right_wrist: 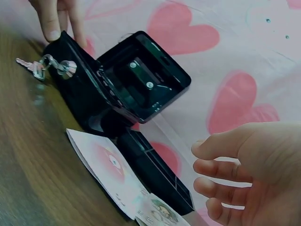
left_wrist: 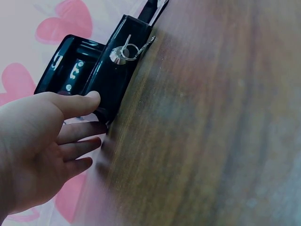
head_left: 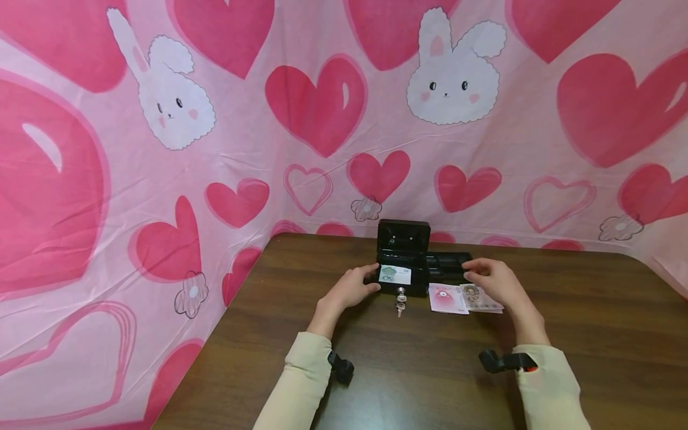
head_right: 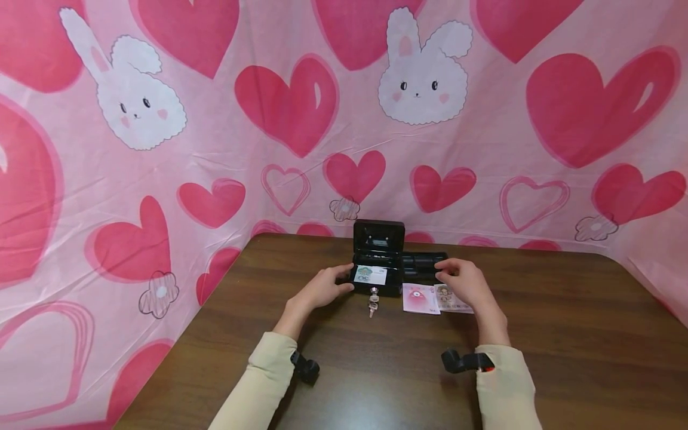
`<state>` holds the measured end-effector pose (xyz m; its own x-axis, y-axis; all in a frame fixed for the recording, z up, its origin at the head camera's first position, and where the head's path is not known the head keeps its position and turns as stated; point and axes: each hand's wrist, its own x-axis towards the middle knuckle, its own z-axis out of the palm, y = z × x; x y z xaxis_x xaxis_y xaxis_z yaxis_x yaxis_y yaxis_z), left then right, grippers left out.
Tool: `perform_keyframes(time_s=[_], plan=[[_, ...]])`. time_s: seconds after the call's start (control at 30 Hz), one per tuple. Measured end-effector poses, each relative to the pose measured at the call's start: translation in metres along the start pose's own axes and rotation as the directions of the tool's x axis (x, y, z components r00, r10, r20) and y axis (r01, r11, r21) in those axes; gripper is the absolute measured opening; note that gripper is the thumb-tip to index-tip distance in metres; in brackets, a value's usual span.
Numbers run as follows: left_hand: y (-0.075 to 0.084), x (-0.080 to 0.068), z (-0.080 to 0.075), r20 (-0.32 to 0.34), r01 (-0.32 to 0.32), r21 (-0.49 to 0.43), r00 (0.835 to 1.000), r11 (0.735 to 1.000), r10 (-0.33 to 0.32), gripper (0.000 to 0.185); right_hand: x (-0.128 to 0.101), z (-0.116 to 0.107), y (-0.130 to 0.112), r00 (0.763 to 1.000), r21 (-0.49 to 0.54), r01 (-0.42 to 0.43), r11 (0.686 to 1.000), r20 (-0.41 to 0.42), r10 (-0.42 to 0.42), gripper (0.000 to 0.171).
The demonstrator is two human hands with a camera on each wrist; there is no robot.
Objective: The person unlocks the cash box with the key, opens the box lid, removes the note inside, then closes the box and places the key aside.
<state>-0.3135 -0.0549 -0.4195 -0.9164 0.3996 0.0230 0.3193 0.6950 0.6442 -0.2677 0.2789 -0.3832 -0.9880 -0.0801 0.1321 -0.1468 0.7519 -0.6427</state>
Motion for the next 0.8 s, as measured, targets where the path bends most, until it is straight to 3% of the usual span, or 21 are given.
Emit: perform_keyframes(time_s=[0.23, 0.8], plan=[[-0.001, 0.000, -0.002, -0.010, -0.004, 0.018, 1.000, 1.000, 0.004, 0.056, 0.007, 0.008, -0.013, 0.998, -0.019, 0.057, 0.998, -0.016, -0.057, 0.034], [-0.001, 0.002, 0.002, -0.014, -0.007, 0.018, 1.000, 1.000, 0.007, 0.056, 0.015, 0.034, -0.034, 0.995, 0.029, 0.088, 0.996, -0.043, -0.087, 0.030]])
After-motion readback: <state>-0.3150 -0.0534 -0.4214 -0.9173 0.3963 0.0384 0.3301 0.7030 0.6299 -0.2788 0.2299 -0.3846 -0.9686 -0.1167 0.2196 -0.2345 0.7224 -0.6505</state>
